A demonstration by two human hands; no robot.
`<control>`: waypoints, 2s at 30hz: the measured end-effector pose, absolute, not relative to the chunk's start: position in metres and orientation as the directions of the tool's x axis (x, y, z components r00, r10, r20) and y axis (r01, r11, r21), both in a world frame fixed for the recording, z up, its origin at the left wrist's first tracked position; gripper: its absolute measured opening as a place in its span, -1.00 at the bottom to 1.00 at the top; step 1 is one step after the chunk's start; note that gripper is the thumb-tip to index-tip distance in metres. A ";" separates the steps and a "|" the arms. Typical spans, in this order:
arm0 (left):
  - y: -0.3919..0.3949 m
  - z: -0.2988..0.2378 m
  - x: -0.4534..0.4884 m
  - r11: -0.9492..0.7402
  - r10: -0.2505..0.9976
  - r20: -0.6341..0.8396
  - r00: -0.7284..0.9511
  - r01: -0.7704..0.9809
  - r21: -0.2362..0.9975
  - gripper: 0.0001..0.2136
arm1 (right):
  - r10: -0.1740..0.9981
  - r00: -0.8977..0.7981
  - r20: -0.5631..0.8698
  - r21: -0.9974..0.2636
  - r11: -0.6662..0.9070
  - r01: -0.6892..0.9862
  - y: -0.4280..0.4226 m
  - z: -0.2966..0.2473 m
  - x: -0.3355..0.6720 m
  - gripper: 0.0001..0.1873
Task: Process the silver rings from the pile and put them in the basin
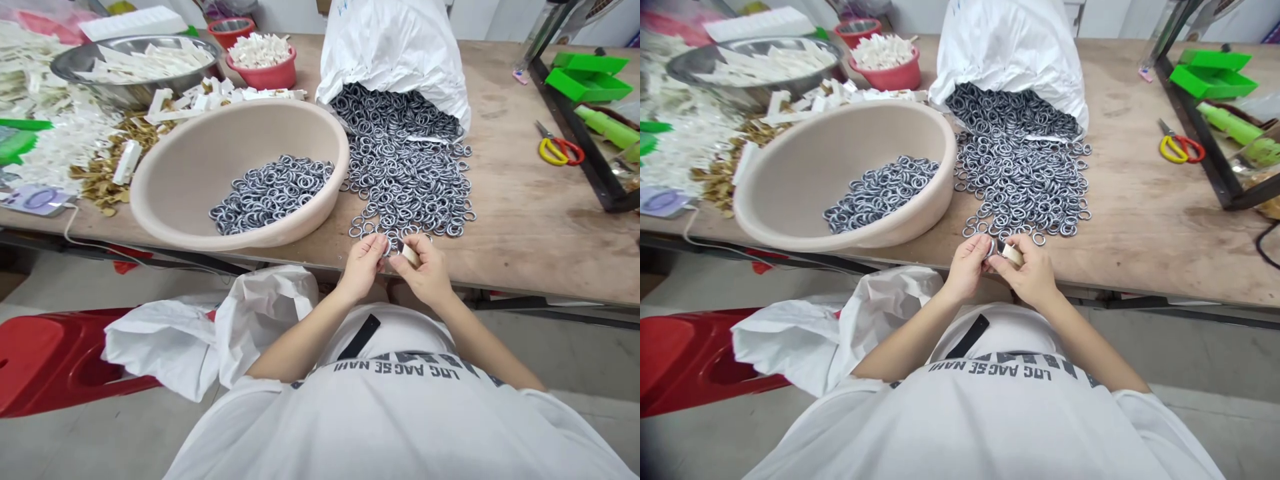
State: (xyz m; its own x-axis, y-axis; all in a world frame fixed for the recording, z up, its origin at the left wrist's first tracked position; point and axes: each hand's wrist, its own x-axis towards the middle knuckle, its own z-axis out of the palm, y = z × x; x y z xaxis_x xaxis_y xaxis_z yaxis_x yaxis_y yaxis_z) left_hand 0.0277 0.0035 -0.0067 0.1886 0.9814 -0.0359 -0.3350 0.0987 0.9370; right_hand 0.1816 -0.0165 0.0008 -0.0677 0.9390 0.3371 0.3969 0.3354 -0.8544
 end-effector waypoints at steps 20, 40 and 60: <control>0.007 0.000 0.018 0.152 0.935 -0.049 0.352 -0.271 0.950 -0.53 | 0.949 -0.033 0.312 -0.939 0.314 0.137 -0.001 0.001 0.165 -0.79; 0.010 0.000 0.016 0.234 0.943 -0.121 0.309 -0.362 0.902 -0.55 | 0.850 -0.293 0.438 -0.659 0.525 0.539 -0.010 0.000 0.179 -0.70; -0.017 -0.001 -0.009 0.251 0.926 -0.138 0.351 -0.302 0.920 -0.58 | 0.944 -0.187 0.271 -0.725 0.328 0.606 0.006 0.008 0.190 -0.70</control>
